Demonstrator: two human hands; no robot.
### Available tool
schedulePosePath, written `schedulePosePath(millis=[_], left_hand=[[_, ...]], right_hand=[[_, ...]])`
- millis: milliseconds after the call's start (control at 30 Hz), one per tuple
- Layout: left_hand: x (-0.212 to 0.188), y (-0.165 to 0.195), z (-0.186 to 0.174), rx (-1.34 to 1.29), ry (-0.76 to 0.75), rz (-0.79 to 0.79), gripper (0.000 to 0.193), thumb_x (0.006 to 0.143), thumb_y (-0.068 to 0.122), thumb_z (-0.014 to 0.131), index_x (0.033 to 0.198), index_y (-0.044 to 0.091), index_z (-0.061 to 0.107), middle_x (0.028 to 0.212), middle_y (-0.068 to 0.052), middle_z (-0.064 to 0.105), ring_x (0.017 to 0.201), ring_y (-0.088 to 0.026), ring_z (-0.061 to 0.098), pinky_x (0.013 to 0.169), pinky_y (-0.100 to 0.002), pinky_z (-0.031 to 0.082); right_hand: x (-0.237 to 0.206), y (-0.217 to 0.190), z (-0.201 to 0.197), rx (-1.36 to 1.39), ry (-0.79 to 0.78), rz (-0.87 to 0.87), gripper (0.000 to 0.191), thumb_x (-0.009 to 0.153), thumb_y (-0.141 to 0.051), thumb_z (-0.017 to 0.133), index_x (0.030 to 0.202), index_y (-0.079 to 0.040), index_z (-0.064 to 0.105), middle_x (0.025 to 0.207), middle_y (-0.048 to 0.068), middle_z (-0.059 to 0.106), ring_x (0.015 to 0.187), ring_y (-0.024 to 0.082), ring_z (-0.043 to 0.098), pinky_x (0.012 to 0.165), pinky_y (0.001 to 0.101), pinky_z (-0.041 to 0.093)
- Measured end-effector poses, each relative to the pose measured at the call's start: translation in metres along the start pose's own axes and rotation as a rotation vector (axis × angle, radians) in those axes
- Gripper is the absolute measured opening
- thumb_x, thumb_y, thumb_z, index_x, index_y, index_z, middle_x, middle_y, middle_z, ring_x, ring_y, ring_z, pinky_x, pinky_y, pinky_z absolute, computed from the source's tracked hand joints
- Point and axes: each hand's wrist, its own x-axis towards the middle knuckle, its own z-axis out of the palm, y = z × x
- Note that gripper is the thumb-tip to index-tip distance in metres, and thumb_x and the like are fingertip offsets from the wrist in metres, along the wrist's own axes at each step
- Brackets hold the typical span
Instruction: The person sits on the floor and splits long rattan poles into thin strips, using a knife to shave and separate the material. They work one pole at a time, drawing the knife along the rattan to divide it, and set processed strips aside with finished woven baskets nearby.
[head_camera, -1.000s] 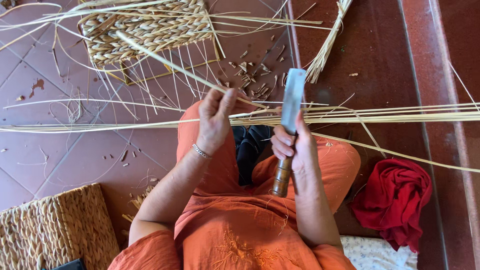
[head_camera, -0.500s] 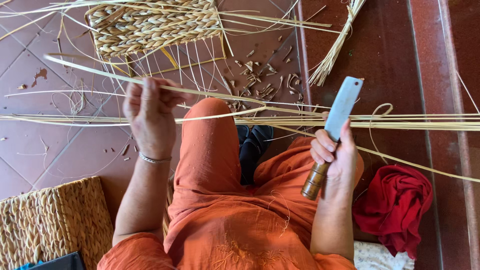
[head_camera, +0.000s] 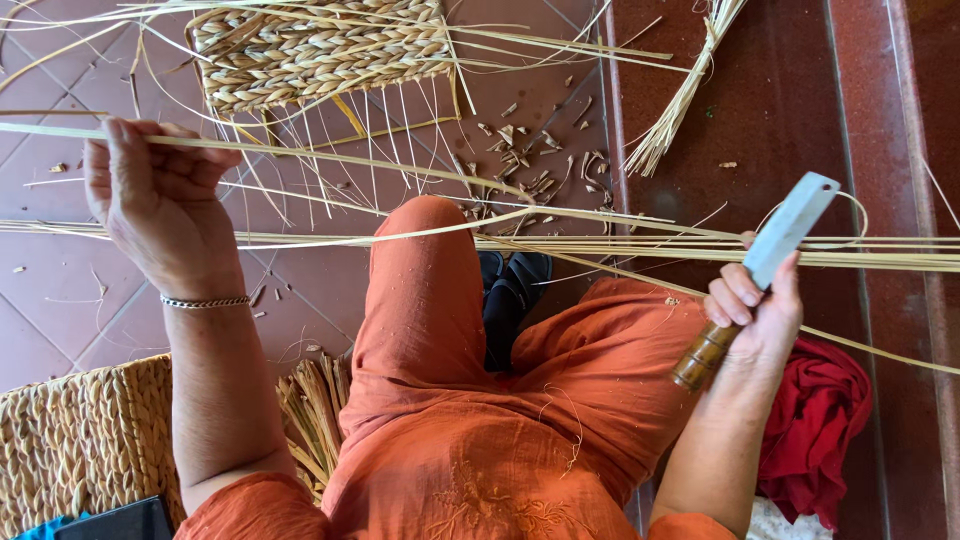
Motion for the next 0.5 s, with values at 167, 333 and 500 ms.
schedulePosePath(millis=[167,333,500], left_hand=[[-0.012,-0.013,0.02,-0.119,0.015,-0.13,0.019,0.121,0.013,0.053,0.115,-0.003,0.06,0.099,-0.022,0.072,0.082,-0.029,0.074,0.082,-0.044,0.065],[-0.024,-0.03,0.055,-0.218,-0.02,-0.244,0.019,0.118,0.013,0.05,0.118,-0.003,0.06,0.104,-0.02,0.07,0.089,-0.029,0.074,0.085,-0.043,0.064],[-0.029,-0.034,0.064,-0.316,-0.049,-0.306,0.022,0.119,0.014,0.047,0.121,-0.004,0.06,0.102,-0.02,0.07,0.089,-0.03,0.074,0.085,-0.041,0.063]], right_hand=[[-0.003,0.007,0.027,0.086,-0.185,-0.137,0.054,0.116,-0.057,0.042,0.138,-0.009,0.05,0.063,-0.004,0.039,0.044,0.007,0.037,0.046,0.0259,0.038],[-0.009,0.075,0.102,0.079,-0.3,-0.009,0.075,0.112,-0.059,0.039,0.163,-0.004,0.035,0.059,-0.007,0.041,0.041,0.005,0.035,0.035,0.0237,0.033],[-0.003,0.12,0.155,0.055,-0.44,0.139,0.071,0.106,-0.059,0.041,0.158,-0.01,0.036,0.057,-0.004,0.043,0.038,0.008,0.036,0.033,0.0267,0.036]])
